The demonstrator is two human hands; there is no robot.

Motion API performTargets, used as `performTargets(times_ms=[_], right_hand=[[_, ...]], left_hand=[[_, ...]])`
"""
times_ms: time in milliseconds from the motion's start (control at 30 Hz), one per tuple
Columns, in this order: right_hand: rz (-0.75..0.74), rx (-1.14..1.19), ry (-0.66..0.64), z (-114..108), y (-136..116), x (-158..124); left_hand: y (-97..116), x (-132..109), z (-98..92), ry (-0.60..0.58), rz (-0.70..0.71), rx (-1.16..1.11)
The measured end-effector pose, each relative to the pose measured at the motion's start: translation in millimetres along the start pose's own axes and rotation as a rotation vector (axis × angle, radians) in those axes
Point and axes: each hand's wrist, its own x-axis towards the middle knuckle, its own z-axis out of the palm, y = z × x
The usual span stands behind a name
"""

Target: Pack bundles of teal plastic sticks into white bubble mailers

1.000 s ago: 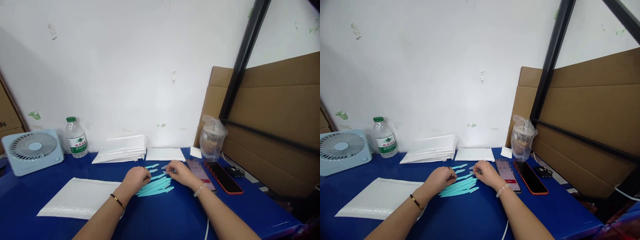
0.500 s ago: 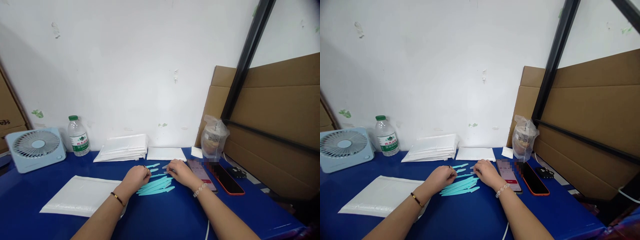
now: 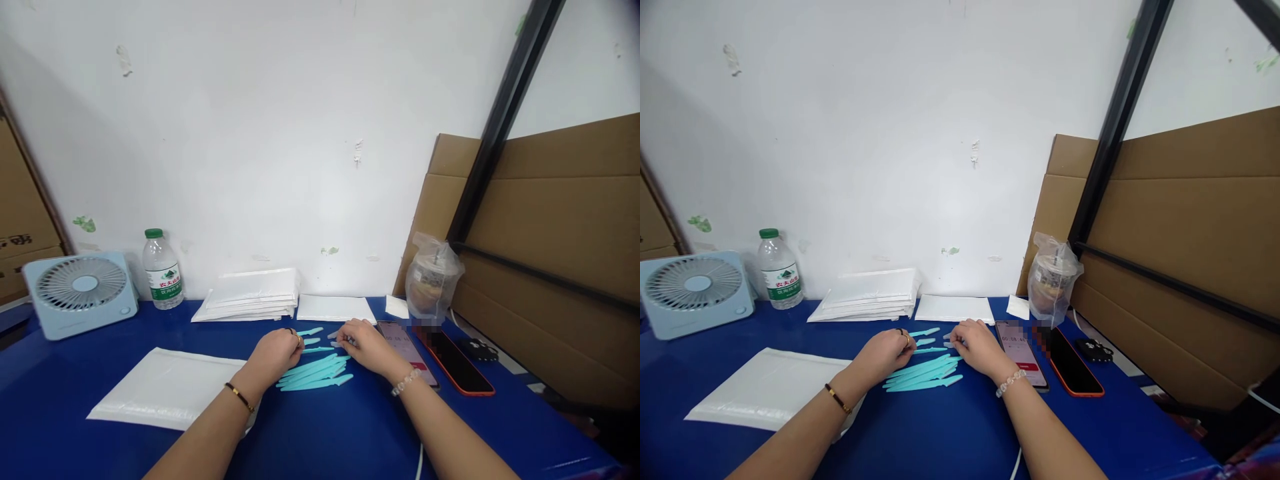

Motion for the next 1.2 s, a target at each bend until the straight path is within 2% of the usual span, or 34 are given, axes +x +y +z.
performTargets(times_ms=[200, 467, 600, 733, 900, 1067, 1200], right_hand=[[-0.004, -0.003, 0.006, -3.7, -1.7, -0.8], [-0.063, 0.069, 0.005, 6.6, -10.8, 2.3], [-0.018, 0.055, 0.047, 13.3, -0.9, 6.1], [0.066, -0.094, 0.079, 18.6, 9.0, 9.5], [0.129, -0.118, 0.042, 20.2, 11.3, 11.1], [0.142, -0.02, 0.008, 13.6, 12.3, 9.2], [0.096, 0.123, 0.042, 3.4, 10.6, 4.0]], left_hand=[[-2.6, -0.2, -1.7, 0.003, 0.02, -0.012], [1.3, -0.1, -0.9, 0.038, 0.064, -0.047], [-1.3, -0.4, -3.8, 0.017, -0.016, -0.06], [-1.9, -2.4, -0.2, 0.079, -0.077, -0.181], [7.6, -4.7, 7.9, -0.047, -0.075, -0.353], [10.9, -5.4, 8.9, -0.174, -0.19, -0.412], [9.9, -6.5, 8.0, -0.138, -0.233, -0.439]])
